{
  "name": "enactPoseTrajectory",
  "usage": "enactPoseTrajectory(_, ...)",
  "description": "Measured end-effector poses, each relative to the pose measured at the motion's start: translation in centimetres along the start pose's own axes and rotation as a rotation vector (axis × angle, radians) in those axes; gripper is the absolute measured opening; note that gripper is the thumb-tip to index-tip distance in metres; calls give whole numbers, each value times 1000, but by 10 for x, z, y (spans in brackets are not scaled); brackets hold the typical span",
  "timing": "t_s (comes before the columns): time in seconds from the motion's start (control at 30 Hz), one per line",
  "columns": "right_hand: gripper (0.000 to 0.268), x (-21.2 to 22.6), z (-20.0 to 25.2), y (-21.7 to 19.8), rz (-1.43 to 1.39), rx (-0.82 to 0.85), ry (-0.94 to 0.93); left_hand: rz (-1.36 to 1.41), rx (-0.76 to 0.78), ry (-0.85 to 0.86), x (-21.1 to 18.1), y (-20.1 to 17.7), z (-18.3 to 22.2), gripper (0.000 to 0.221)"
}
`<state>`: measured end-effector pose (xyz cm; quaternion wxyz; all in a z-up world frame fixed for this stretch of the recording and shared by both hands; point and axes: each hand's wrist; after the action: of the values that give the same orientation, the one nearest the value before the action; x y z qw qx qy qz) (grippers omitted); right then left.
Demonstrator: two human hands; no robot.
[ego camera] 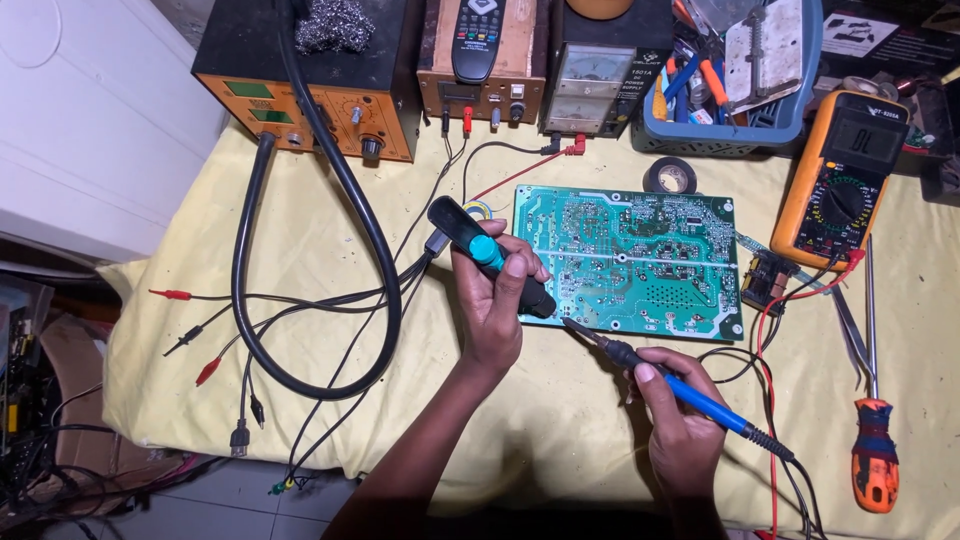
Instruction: Using a soldering iron and a manual desoldering pump to remove solder from components on a printed circuit board.
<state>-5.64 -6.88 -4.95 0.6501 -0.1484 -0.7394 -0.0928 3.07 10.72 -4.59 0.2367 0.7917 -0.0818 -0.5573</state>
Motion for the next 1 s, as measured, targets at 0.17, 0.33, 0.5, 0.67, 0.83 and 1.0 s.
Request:
enactPoseTrajectory(0.17, 18, 2, -4, -6, 111, 78, -5, -5, 5, 1, 0, 0, 0, 30)
enactPoseTrajectory(0.33, 19, 4, -12, -15, 194, 192, -61, 9, 3, -7, 1, -1, 0, 31)
enactPoseTrajectory(0.5, 20, 4, -17, -17, 180, 240, -89, 2, -5, -11, 1, 0, 1, 30)
enactPoseTrajectory(0.67, 19, 6, -16, -15, 143, 206, -40, 15, 2, -17, 0, -1, 1, 31)
enactPoseTrajectory(0.83, 19, 11, -15, -12, 154, 190, -22, 20, 4, -7, 3, -1, 2, 31)
enactPoseTrajectory(1.0, 19, 9, -15, -14, 136, 197, -19, 20, 10, -14, 3, -1, 2, 30)
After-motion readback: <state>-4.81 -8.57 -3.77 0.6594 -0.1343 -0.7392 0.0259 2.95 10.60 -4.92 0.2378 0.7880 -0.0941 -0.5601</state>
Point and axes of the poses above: each hand's wrist, its own z-axis away from the middle knuckle, its own y-axis out of the palm, x = y × z, and after that the axes turned 10 degrees about -y, right-handed
